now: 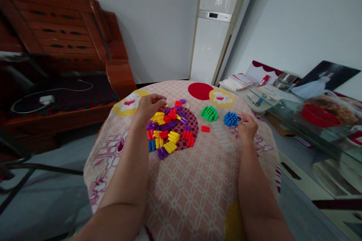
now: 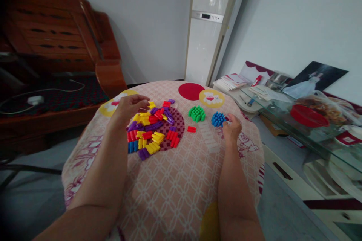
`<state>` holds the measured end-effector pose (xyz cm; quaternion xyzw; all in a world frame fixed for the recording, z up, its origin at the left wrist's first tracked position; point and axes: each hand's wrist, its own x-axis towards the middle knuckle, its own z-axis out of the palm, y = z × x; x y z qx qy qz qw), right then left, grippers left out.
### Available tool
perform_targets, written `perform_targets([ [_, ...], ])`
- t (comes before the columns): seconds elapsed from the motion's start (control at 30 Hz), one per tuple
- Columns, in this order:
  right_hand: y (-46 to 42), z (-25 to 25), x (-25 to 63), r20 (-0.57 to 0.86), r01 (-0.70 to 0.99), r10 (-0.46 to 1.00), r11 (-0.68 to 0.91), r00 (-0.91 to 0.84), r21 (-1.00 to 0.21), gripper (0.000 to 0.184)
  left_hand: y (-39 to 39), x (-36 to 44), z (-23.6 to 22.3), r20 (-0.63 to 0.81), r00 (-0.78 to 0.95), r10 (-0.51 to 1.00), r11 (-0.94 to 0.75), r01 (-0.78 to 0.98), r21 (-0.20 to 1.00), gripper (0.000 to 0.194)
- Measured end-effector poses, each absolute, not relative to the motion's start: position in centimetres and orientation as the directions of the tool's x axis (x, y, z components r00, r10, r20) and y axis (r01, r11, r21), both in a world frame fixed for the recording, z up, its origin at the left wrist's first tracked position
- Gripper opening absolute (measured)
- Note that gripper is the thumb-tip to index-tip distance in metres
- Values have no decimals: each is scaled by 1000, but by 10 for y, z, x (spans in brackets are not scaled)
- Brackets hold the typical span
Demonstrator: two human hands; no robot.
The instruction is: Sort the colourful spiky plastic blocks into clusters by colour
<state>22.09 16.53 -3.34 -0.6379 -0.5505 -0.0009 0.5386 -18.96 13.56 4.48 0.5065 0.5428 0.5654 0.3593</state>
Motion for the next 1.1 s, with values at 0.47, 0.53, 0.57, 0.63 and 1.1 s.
perform_targets([
  [0.47, 57, -11, -25, 453, 398, 478, 878, -753, -265, 20, 125, -215, 56, 272, -450, 850, -246, 116, 962, 23],
  [0.53, 48, -21, -45, 394, 386, 411, 911, -822, -144, 19, 124, -219, 56, 278, -466, 840, -252, 119, 960, 25],
  [0.57, 46, -25, -52, 374, 386, 391, 918, -841, -92, 20, 125, -220, 56, 281, -474, 835, -255, 121, 959, 26],
  [0.63, 44, -32, -60, 351, 395, 376, 918, -858, -18, 22, 125, -223, 54, 285, -485, 826, -259, 122, 958, 26],
  [1.1, 52, -27, -51, 464, 494, 518, 850, -718, -185, 20, 129, -219, 56, 286, -505, 814, -254, 133, 958, 25],
])
